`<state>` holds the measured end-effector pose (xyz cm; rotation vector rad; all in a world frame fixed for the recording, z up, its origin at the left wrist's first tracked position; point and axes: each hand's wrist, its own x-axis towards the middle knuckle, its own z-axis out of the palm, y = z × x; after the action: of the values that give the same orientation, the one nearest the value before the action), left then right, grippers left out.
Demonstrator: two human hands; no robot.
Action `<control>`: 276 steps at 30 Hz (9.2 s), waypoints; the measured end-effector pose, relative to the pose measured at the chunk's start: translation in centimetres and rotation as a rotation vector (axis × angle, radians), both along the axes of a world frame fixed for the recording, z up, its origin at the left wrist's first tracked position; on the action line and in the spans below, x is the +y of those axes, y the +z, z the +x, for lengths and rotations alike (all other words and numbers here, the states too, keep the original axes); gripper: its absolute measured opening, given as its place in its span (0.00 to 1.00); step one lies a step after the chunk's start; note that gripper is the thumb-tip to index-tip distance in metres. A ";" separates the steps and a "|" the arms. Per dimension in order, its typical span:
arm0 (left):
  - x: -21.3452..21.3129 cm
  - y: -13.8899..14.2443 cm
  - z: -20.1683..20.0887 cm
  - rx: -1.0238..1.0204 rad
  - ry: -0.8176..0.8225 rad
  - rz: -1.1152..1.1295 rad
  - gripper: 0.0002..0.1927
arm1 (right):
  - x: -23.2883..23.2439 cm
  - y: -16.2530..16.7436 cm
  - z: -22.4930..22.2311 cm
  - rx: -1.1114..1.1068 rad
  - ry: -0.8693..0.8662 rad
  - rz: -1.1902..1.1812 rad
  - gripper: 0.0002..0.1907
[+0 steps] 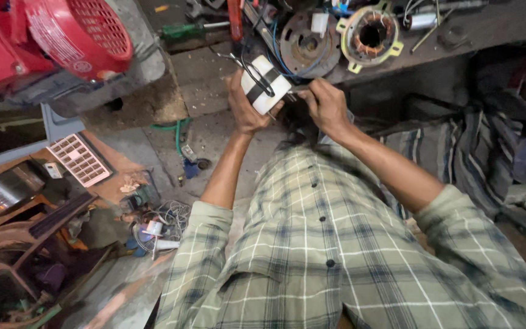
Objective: The person holds a white cylindrical electrical component and uses pliers and a screwdriver to adjust wires and internal parts. The person repeatedly rotates the component, pulls wires, and manipulates small internal pieces while working at a cluttered bench.
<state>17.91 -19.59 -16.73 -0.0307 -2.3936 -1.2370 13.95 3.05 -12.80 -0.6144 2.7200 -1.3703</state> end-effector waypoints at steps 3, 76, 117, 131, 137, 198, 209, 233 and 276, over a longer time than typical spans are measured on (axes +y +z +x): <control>-0.1 -1.1 -0.3 0.051 -0.013 -0.048 0.57 | -0.5 -2.0 1.3 -0.089 -0.046 -0.032 0.10; -4.0 1.3 0.9 -0.108 -0.151 0.044 0.56 | 4.4 6.7 -1.9 0.214 0.247 0.162 0.09; -0.8 5.2 -0.3 -0.032 0.191 0.678 0.41 | -2.8 6.5 1.1 -0.194 -0.065 -0.148 0.13; 3.4 10.6 -3.0 0.136 0.180 0.347 0.49 | -5.3 6.6 4.9 -0.984 -0.003 -0.534 0.26; 3.7 8.5 -2.7 0.165 0.226 0.287 0.49 | -4.2 7.7 3.8 -1.054 0.157 -0.594 0.27; 1.8 12.0 -1.4 -0.018 0.124 0.859 0.40 | 1.4 13.2 -1.2 -0.042 0.037 -0.131 0.05; 2.1 10.2 -1.4 -0.069 0.021 1.133 0.36 | 3.7 16.7 -2.0 0.011 0.176 -0.039 0.06; 10.2 12.9 -4.5 -0.157 -0.038 1.866 0.41 | 9.3 14.9 -18.0 0.316 0.867 0.015 0.30; 17.0 15.9 -6.3 -0.081 0.211 1.936 0.38 | 20.0 8.5 -25.9 0.390 0.295 0.391 0.17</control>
<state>11.64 -2.60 -0.78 0.7760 -0.3661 -2.7210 -11.99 23.02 -4.26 -1.2855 2.8946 -0.6846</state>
